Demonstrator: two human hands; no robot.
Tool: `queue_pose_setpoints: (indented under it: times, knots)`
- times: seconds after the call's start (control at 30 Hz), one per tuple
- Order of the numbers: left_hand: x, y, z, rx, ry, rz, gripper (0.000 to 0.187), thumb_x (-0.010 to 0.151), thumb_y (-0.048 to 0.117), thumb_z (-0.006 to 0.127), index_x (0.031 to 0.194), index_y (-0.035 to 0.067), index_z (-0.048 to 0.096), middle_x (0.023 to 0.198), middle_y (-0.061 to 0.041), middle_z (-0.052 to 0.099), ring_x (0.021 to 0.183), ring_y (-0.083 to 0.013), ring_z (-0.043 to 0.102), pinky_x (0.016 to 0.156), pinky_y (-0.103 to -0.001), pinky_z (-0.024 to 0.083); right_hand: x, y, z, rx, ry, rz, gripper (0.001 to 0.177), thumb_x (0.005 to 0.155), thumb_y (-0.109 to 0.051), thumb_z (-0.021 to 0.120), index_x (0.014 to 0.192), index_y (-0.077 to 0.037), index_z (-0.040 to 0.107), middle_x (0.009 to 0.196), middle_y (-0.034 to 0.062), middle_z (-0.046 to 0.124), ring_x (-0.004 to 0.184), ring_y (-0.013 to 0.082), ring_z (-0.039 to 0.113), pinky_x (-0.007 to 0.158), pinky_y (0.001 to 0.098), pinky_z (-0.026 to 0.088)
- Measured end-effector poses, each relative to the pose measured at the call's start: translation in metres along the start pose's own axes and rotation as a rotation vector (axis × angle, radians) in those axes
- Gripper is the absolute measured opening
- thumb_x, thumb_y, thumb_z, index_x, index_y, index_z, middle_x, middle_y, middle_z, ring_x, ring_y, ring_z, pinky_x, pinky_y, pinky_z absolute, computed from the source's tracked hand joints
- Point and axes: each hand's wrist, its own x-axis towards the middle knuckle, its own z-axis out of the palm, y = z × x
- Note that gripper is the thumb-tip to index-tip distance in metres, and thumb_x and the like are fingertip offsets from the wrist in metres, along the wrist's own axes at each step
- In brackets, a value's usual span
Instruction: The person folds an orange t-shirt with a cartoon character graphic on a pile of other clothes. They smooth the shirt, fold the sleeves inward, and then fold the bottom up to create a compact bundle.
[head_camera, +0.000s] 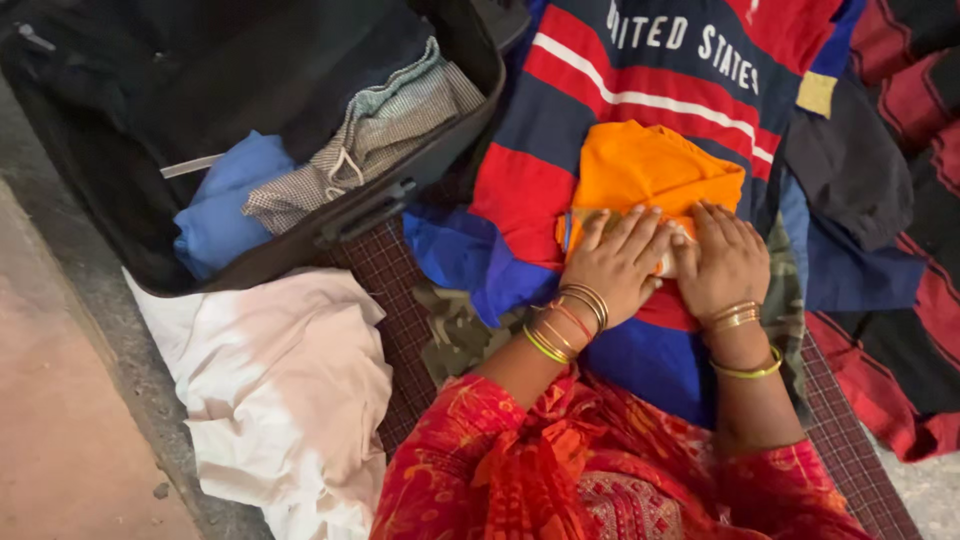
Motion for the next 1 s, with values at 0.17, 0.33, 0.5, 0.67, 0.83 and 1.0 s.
queue_pose_setpoints:
  times: [0.17, 0.33, 0.5, 0.67, 0.83, 1.0]
  knots:
    - [-0.0011, -0.0009, 0.0039, -0.028, -0.018, -0.001, 0.072, 0.088, 0.037, 0.067, 0.153, 0.016, 0.043, 0.157, -0.007, 0.047, 0.149, -0.0236, 0.039, 0.123, -0.053, 0.028, -0.0019, -0.0017, 0.0036, -0.023, 0.023, -0.002, 0.043, 0.105, -0.033, 0.059, 0.136, -0.004, 0.069, 0.138, 0.0141, 0.069, 0.129, 0.0318, 0.063, 0.115, 0.0465, 0.045]
    - [-0.0012, -0.0034, 0.0062, -0.056, 0.011, -0.008, 0.067, 0.09, 0.032, 0.066, 0.153, 0.017, 0.046, 0.156, -0.006, 0.05, 0.148, -0.0222, 0.044, 0.124, -0.051, 0.03, -0.0005, -0.0034, 0.0021, 0.004, 0.022, -0.003, 0.043, 0.106, -0.033, 0.058, 0.137, -0.004, 0.068, 0.139, 0.0141, 0.068, 0.13, 0.0323, 0.063, 0.116, 0.0459, 0.045]
    - [-0.002, -0.0045, 0.0069, -0.047, 0.083, -0.025, 0.064, 0.091, 0.029, 0.065, 0.151, 0.014, 0.05, 0.155, -0.006, 0.053, 0.147, -0.0217, 0.046, 0.124, -0.049, 0.032, 0.0007, -0.0053, 0.001, 0.027, 0.023, 0.01, 0.043, 0.105, -0.031, 0.057, 0.137, -0.004, 0.068, 0.138, 0.0144, 0.068, 0.13, 0.0325, 0.063, 0.117, 0.0461, 0.045]
    - [-0.004, -0.0055, 0.006, -0.02, 0.085, -0.085, 0.056, 0.093, 0.03, 0.057, 0.146, 0.011, 0.053, 0.152, -0.008, 0.055, 0.147, -0.0267, 0.046, 0.124, -0.048, 0.032, 0.0007, -0.0086, -0.0011, 0.042, 0.023, 0.02, 0.042, 0.105, -0.03, 0.057, 0.136, -0.004, 0.068, 0.139, 0.0147, 0.068, 0.132, 0.0333, 0.063, 0.117, 0.0465, 0.045]
    - [-0.0054, -0.0041, 0.0042, 0.038, 0.11, -0.102, 0.047, 0.102, 0.025, 0.046, 0.146, 0.013, 0.054, 0.152, -0.007, 0.055, 0.147, -0.0268, 0.047, 0.124, -0.048, 0.033, 0.0021, -0.0082, -0.0003, 0.065, 0.031, 0.024, 0.041, 0.106, -0.029, 0.057, 0.135, -0.003, 0.068, 0.139, 0.015, 0.068, 0.132, 0.0334, 0.063, 0.119, 0.0467, 0.044]
    - [-0.0062, -0.0051, 0.0024, 0.086, 0.112, -0.145, 0.045, 0.103, 0.026, 0.045, 0.146, 0.016, 0.055, 0.152, -0.005, 0.056, 0.148, -0.027, 0.046, 0.125, -0.055, 0.031, 0.0025, -0.0075, -0.0012, 0.086, 0.018, 0.042, 0.041, 0.104, -0.027, 0.058, 0.135, -0.003, 0.068, 0.139, 0.0155, 0.068, 0.132, 0.0343, 0.062, 0.118, 0.0471, 0.044]
